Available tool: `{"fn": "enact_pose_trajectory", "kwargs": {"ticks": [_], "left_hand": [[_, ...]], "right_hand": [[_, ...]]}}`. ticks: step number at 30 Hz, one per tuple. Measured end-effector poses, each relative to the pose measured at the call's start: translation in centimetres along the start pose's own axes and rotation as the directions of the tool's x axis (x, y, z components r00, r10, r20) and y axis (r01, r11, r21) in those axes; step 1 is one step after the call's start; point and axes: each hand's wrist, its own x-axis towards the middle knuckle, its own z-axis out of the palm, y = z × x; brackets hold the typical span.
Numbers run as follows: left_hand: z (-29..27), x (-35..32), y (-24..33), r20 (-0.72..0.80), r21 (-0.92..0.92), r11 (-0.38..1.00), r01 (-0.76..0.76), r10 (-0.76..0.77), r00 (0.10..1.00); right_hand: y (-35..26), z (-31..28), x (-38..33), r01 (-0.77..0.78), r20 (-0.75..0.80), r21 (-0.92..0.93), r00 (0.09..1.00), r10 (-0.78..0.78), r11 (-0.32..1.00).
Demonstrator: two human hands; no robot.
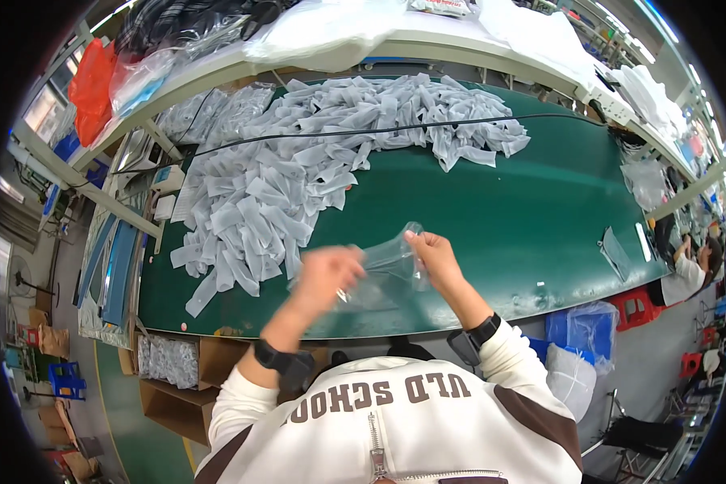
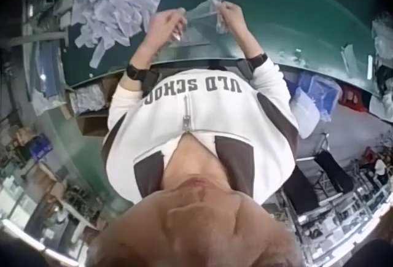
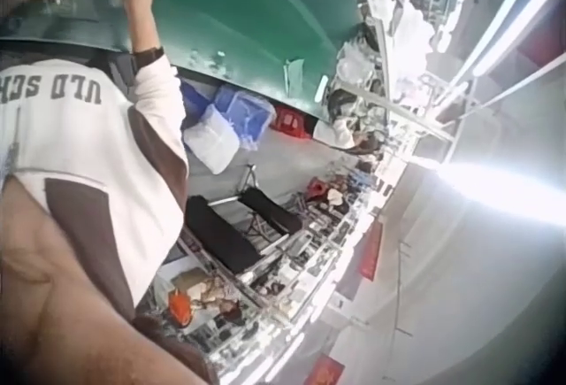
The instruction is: The person gathers small white items from a pile, stacks them by hand, and slides the stack into a clear plastic bag. After placing the filled bag into a cardboard box, they take a new bag and repeat the process.
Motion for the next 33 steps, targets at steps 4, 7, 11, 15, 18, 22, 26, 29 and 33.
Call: {"fn": "enact_pose_trajectory", "kwargs": {"ticks": [4, 7, 11, 15, 18, 22, 26, 29, 33], "left_hand": [[8.6, 2.2, -1.4, 0.128, -0.145, 0.959, 0.244, -0.226, 0.966], [11.6, 4.8, -6.2, -0.015, -0.454, 0.890, 0.039, -0.051, 0.999], [13.0, 6.0, -6.3, -0.135, -0.315, 0.949, -0.016, -0.028, 0.990], [12.5, 7.3, -4.9, -0.330, -0.828, 0.541, -0.147, -0.258, 0.908], [12.0, 8.4, -6.1, -0.351, -0.862, 0.479, -0.167, -0.326, 0.878], [13.7, 9.0, -6.5, -0.414, -0.737, 0.665, -0.119, -0.306, 0.857], [17.3, 9.4, -2.6, -0.319, -0.594, 0.803, -0.047, -0.181, 0.930], [20.0, 10.2, -3.1, -0.253, -0.290, 0.947, -0.136, 0.061, 0.965], [22.5, 10.2, -2.5, -0.095, -0.031, 0.954, -0.299, 0.295, 0.951]], "right_hand": [[0.5, 1.4, -1.0, -0.013, 0.075, 0.039, 0.997, 0.010, 0.999], [0.3, -0.1, -0.7, -0.029, 0.152, 0.067, 0.988, 0.018, 0.997], [1.1, -4.0, 0.1, -0.020, 0.160, 0.112, 0.987, 0.001, 0.993], [3.1, -10.6, 2.3, 0.016, -0.068, 0.058, 0.998, -0.012, 0.998], [4.5, -12.6, 2.2, 0.060, -0.261, -0.130, 0.961, -0.093, 0.990], [1.5, -10.7, -1.3, 0.452, -0.128, -0.569, 0.777, -0.617, 0.687], [1.2, -8.7, -2.5, 0.694, 0.327, -0.580, 0.679, -0.657, 0.428], [4.0, -9.4, 0.0, 0.542, 0.443, -0.703, 0.840, -0.313, 0.460], [10.2, -15.0, 5.7, 0.510, 0.159, -0.747, 0.759, -0.631, 0.425]]}}
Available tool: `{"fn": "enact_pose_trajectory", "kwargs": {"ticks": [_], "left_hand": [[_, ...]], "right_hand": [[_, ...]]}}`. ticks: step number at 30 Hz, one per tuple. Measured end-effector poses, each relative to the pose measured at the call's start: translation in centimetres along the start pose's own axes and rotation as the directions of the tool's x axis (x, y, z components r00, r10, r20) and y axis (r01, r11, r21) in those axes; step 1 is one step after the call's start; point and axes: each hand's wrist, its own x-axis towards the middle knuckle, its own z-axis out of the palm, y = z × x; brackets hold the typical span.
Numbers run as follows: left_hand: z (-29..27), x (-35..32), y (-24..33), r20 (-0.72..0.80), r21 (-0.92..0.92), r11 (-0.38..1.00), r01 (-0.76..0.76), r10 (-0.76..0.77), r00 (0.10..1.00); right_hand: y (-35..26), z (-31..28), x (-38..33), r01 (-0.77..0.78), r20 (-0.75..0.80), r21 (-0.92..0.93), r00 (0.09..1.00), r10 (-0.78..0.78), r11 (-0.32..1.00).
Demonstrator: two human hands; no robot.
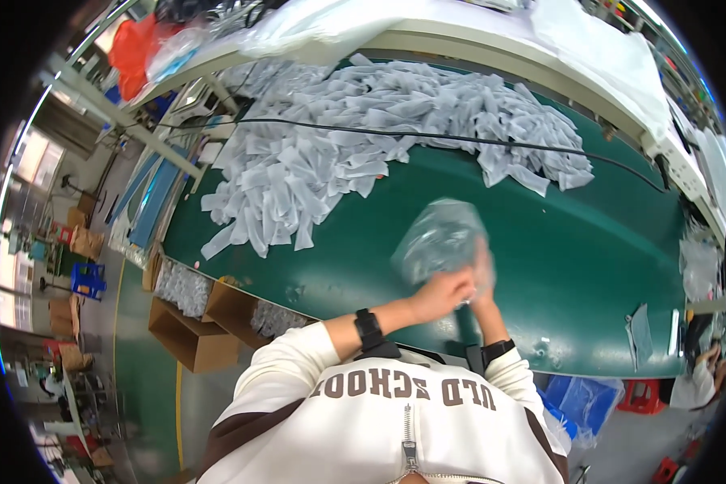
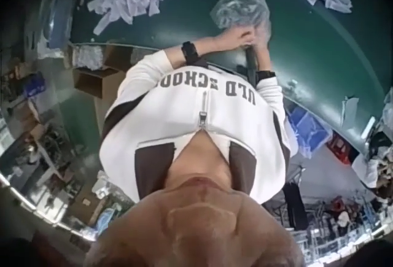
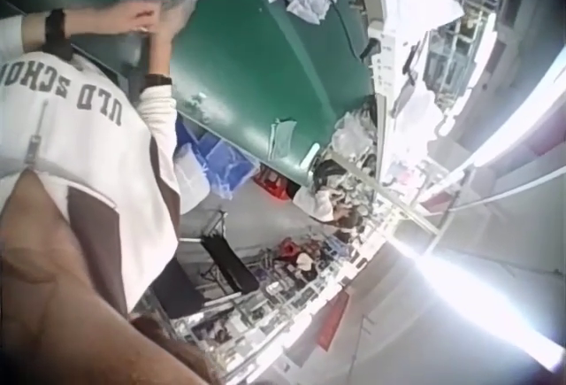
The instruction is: The person gathers small white items from a pile, stacks them by hand, and slides the stack into a clear plastic bag. After placing the filled bag into a cardboard box, they take a new bag and repeat the process.
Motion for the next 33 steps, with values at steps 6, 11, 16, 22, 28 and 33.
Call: {"fn": "enact_pose_trajectory", "kwargs": {"ticks": [6, 11, 16, 22, 28, 33], "left_hand": [[-0.5, 1.6, -2.4, 0.197, 0.208, 0.972, -0.109, 0.067, 0.978], [-11.9, 1.9, -8.5, -0.111, 0.701, 0.712, -0.023, 0.142, 0.984], [-20.8, 5.8, -12.5, -0.179, 0.884, 0.458, 0.089, 0.159, 0.971], [-24.4, 10.4, -16.4, -0.144, 0.931, 0.351, 0.096, 0.113, 0.983], [-25.2, 9.1, -18.4, 0.012, 0.953, 0.304, 0.009, -0.070, 0.997], [-24.4, 4.3, -17.0, 0.188, 0.861, 0.490, -0.137, -0.056, 0.981]], "right_hand": [[8.3, -1.8, -3.6, -0.015, 0.149, -0.247, 0.987, 0.053, 0.969], [2.5, -5.3, -4.9, -0.120, 0.374, -0.252, 0.903, 0.211, 0.960], [8.2, -5.1, -6.9, -0.547, 0.142, 0.184, 0.837, 0.528, 0.817], [7.6, -8.0, -9.5, -0.147, 0.252, -0.246, 0.945, 0.210, 0.958], [-9.7, -15.6, -3.5, -0.610, 0.259, -0.353, 0.665, 0.700, 0.710], [-14.9, -15.6, 0.9, -0.586, -0.302, -0.462, 0.810, 0.503, 0.665]]}}
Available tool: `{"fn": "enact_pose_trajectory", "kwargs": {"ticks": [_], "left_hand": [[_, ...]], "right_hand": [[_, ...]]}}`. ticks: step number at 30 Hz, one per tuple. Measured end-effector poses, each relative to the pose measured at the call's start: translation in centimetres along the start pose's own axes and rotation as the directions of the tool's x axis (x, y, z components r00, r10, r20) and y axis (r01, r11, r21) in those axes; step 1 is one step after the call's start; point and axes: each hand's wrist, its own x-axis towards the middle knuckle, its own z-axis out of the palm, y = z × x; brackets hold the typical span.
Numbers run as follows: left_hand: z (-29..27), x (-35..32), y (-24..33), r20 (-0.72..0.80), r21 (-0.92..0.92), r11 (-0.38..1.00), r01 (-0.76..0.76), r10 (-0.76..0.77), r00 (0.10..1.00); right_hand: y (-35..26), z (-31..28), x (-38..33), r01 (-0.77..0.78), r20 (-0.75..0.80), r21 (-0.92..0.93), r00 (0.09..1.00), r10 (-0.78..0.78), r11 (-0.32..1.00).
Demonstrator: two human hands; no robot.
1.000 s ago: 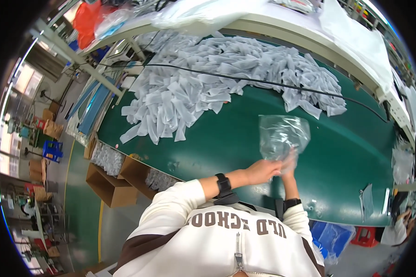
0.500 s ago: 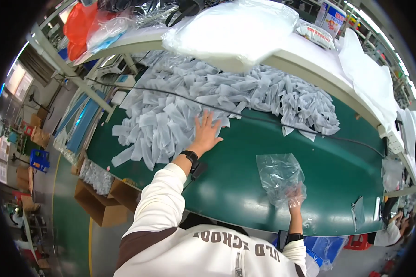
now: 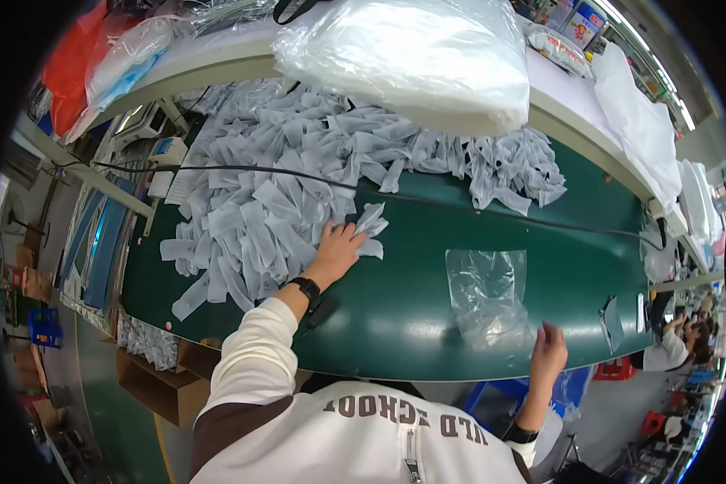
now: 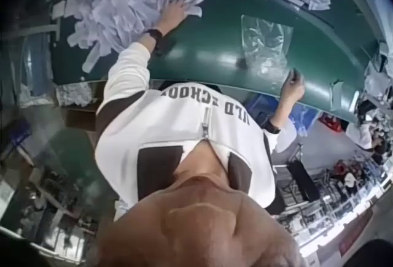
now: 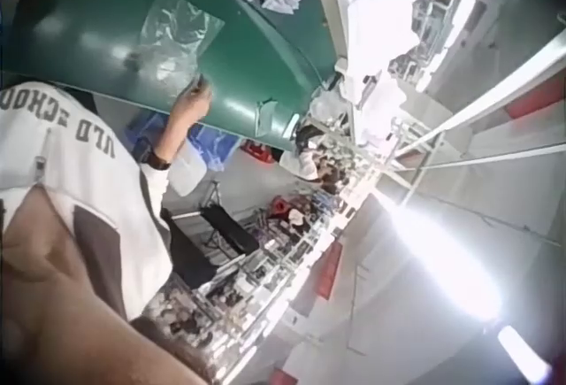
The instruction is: The person gathers small white items from a pile, stacks them by hand, and slides the stack into a clear plastic bag. After placing the filled bag into a cardboard box, they take a new bag and repeat the process.
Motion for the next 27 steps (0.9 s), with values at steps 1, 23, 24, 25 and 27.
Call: {"fn": "enact_pose_trajectory", "kwargs": {"ticks": [1, 23, 24, 25, 27], "left_hand": [[0.0, -1.0, 0.7, 0.009, -0.004, 1.000, -0.004, 0.004, 1.000], [-2.2, -17.4, 7.4, -0.200, -0.455, 0.883, 0.117, -0.230, 0.952], [-2.3, -17.7, 7.6, -0.221, -0.444, 0.892, 0.086, -0.202, 0.954], [-2.8, -17.3, 8.1, -0.221, -0.448, 0.891, 0.074, -0.190, 0.957], [-4.1, -16.4, 9.6, -0.266, -0.520, 0.852, 0.058, -0.226, 0.937]], "right_hand": [[-0.9, 1.3, 0.3, 0.001, 0.057, 0.177, 0.998, -0.011, 0.984], [-12.6, 23.1, -1.0, 0.233, 0.367, 0.657, 0.732, -0.574, 0.717], [-12.0, 22.5, -1.0, 0.163, 0.397, 0.655, 0.757, -0.519, 0.738], [-10.4, 22.5, -0.8, 0.161, 0.394, 0.649, 0.765, -0.509, 0.744], [-7.9, 22.8, -1.2, 0.298, 0.330, 0.513, 0.797, -0.506, 0.805]]}}
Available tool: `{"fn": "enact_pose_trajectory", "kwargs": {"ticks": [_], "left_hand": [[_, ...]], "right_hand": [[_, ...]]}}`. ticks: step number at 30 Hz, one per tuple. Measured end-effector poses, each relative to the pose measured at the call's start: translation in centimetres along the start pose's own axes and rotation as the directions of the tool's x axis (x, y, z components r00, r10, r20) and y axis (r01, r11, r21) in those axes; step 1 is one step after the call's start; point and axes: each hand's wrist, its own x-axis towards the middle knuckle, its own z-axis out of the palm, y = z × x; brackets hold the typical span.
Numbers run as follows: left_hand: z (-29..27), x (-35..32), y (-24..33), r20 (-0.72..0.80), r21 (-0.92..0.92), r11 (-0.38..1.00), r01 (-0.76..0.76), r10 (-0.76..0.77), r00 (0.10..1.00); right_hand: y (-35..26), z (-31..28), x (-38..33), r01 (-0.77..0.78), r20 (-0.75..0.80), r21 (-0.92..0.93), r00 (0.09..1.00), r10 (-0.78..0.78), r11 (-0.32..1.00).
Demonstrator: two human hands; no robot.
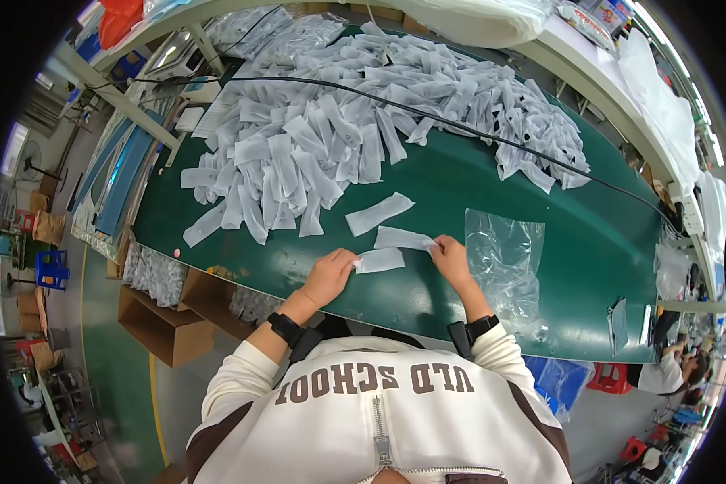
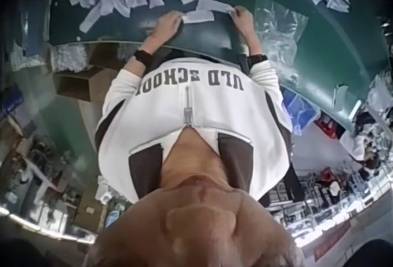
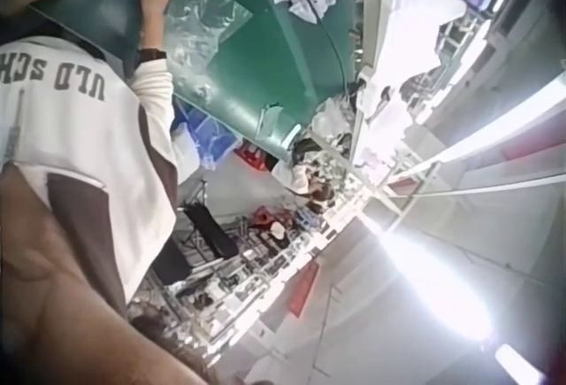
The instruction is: The person gathers small white items from a pile, stacks them by hand, and slides the stack into a clear plastic bag. After placing the filled bag into a cardboard box, they take a new bag and repeat the process.
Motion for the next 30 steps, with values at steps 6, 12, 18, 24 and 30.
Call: {"fn": "enact_pose_trajectory", "kwargs": {"ticks": [6, 12, 18, 24, 30], "left_hand": [[0.4, 1.6, 4.2, 0.077, -0.136, 0.983, 0.125, -0.116, 0.990], [2.5, 4.7, 6.9, -0.147, -0.147, 0.986, -0.073, 0.051, 0.988], [4.1, 1.2, 3.9, 0.039, -0.116, 0.993, 0.000, 0.004, 0.999], [3.4, -0.4, 2.4, 0.405, -0.073, 0.987, 0.143, -0.102, 0.909], [3.7, -0.4, 1.1, 0.356, -0.058, 0.989, -0.139, 0.151, 0.922]], "right_hand": [[-10.0, -3.1, -3.8, 0.230, 0.129, 0.101, 0.962, -0.242, 0.968], [-6.5, 0.2, -3.2, 0.286, 0.095, 0.373, 0.934, -0.343, 0.883], [-5.8, -0.2, -4.1, -0.398, 0.399, 0.773, 0.910, 0.111, 0.494], [-4.2, -1.4, -2.0, -0.257, 0.102, 0.390, 0.966, 0.236, 0.884], [-0.4, 3.0, -2.4, 0.111, 0.057, 0.040, 0.992, -0.113, 0.993]]}}
